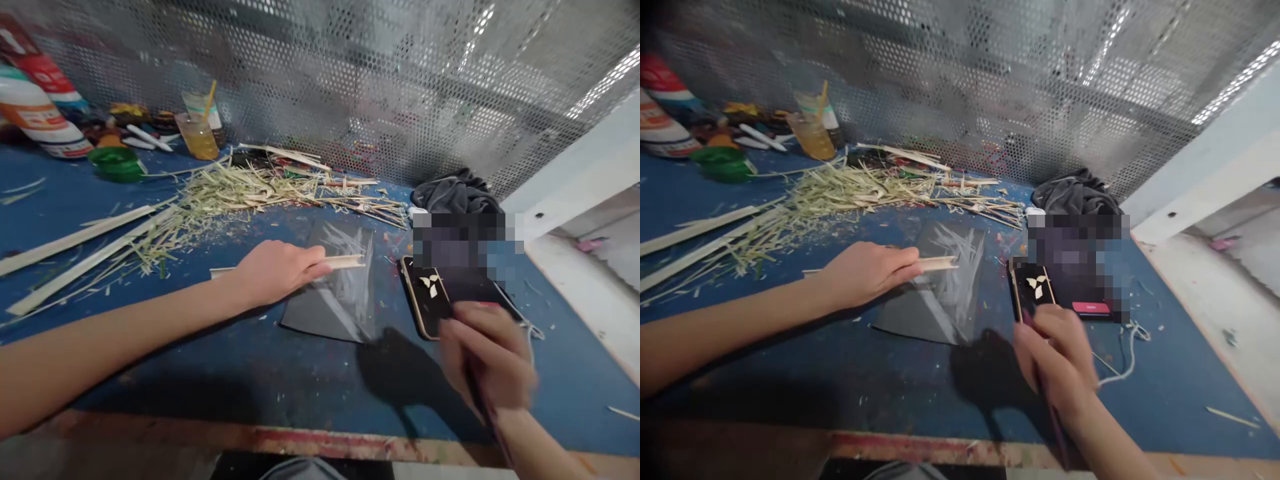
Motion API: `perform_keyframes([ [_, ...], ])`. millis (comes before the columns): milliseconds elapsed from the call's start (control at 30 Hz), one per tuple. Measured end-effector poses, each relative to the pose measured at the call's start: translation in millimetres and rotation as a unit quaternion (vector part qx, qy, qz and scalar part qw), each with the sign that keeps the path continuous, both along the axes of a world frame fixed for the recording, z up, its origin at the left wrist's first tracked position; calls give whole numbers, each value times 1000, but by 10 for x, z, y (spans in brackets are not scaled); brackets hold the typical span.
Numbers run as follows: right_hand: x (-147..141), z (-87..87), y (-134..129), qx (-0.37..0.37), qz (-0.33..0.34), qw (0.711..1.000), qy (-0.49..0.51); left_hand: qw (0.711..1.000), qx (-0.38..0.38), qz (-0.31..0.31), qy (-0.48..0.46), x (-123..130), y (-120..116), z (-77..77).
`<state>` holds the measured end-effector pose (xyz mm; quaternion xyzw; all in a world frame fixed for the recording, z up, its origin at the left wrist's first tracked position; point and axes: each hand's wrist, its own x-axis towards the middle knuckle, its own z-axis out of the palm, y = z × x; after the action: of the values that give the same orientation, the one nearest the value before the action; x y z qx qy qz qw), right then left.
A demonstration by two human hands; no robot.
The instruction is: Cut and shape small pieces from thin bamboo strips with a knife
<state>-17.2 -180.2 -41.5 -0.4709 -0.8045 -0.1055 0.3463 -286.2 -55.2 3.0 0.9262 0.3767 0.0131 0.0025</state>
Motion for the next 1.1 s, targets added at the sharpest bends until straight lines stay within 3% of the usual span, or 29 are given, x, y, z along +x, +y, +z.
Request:
perform_keyframes([
  [100, -60, -47, 246, -42, -15, 998, -41, 999, 18, -38, -14, 0, 28, 4],
  [200, -171, 33, 389, -168, -21, 984, 59, 993, 48, -108, -31, 51, -14, 4],
  [300, -277, 193, 415, -369, 90, 900, 214, 977, 82, -192, -40, 97, -39, -8],
  [433, -354, 296, 430, -536, 226, 786, 208, 947, 91, -300, -65, 143, -24, -14],
  [500, -370, 292, 428, -564, 260, 758, 198, 939, 79, -329, -65, 168, -8, 1],
  [733, -371, 261, 332, -604, 308, 717, 165, 913, 19, -408, 7, 339, 11, 112],
  [933, -483, 145, 369, -696, 366, 611, 88, 888, 53, -456, 5, 577, -23, 284],
  [1100, -559, 40, 247, -677, 372, 599, 210, 906, 33, -420, 35, 701, 107, 362],
])
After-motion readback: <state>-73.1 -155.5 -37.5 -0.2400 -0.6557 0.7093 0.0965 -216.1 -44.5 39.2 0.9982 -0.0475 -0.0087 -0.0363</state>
